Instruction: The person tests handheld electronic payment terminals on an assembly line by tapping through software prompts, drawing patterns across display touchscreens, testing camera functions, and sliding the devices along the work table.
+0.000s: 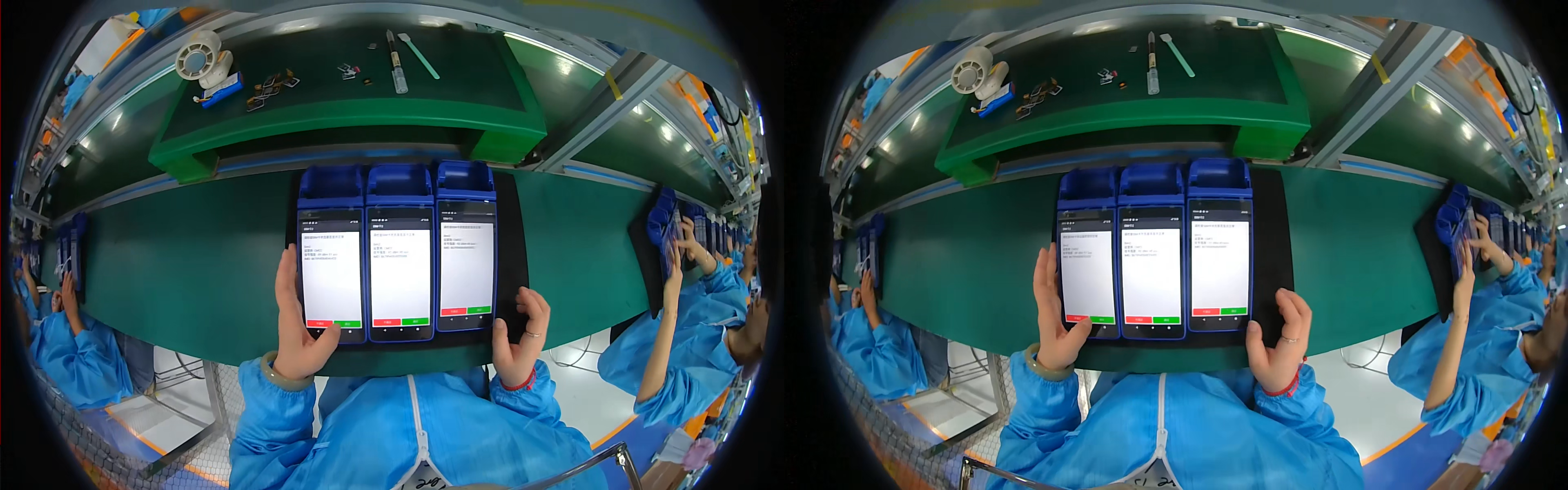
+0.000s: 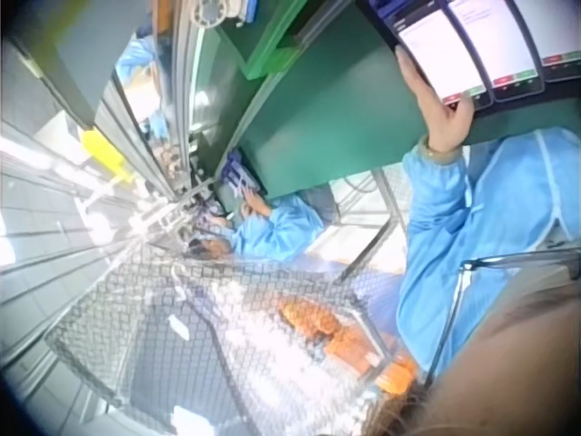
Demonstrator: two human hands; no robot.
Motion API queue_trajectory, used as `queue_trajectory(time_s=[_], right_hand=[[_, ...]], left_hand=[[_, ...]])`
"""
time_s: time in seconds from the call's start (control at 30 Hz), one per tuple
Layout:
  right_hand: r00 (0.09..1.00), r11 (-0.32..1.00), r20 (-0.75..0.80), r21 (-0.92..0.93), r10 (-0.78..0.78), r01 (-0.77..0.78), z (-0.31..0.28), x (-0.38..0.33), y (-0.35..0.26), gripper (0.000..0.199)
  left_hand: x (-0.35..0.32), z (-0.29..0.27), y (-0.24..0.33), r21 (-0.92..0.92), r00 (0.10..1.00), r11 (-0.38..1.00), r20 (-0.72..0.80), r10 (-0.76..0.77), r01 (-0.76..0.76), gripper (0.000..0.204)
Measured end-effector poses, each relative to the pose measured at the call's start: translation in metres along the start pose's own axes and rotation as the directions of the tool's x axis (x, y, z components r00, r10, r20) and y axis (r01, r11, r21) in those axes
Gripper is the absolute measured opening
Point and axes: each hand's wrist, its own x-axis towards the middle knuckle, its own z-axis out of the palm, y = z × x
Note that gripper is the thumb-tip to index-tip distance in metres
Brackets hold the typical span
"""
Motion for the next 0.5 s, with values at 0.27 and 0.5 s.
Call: queue_trajectory(time_s=[0.27, 0.5], right_hand=[[1.000, 1.000, -0.018, -0.006, -0.009, 0.009, 0.0047, -0.0019, 0.0032, 0.048], [0.999, 1.000, -0.040, 0.005, -0.007, 0.007, 0.0060, -0.0013, 0.0045, 0.045]], left_hand=[[0.0000, -0.0003, 0.0017, -0.089, 0.999, 0.995, -0.002, -0.040, 0.040, 0.092], [0.0006, -0.0005, 0.0026, -0.074, 1.000, 0.997, 0.001, -0.030, 0.030, 0.093]])
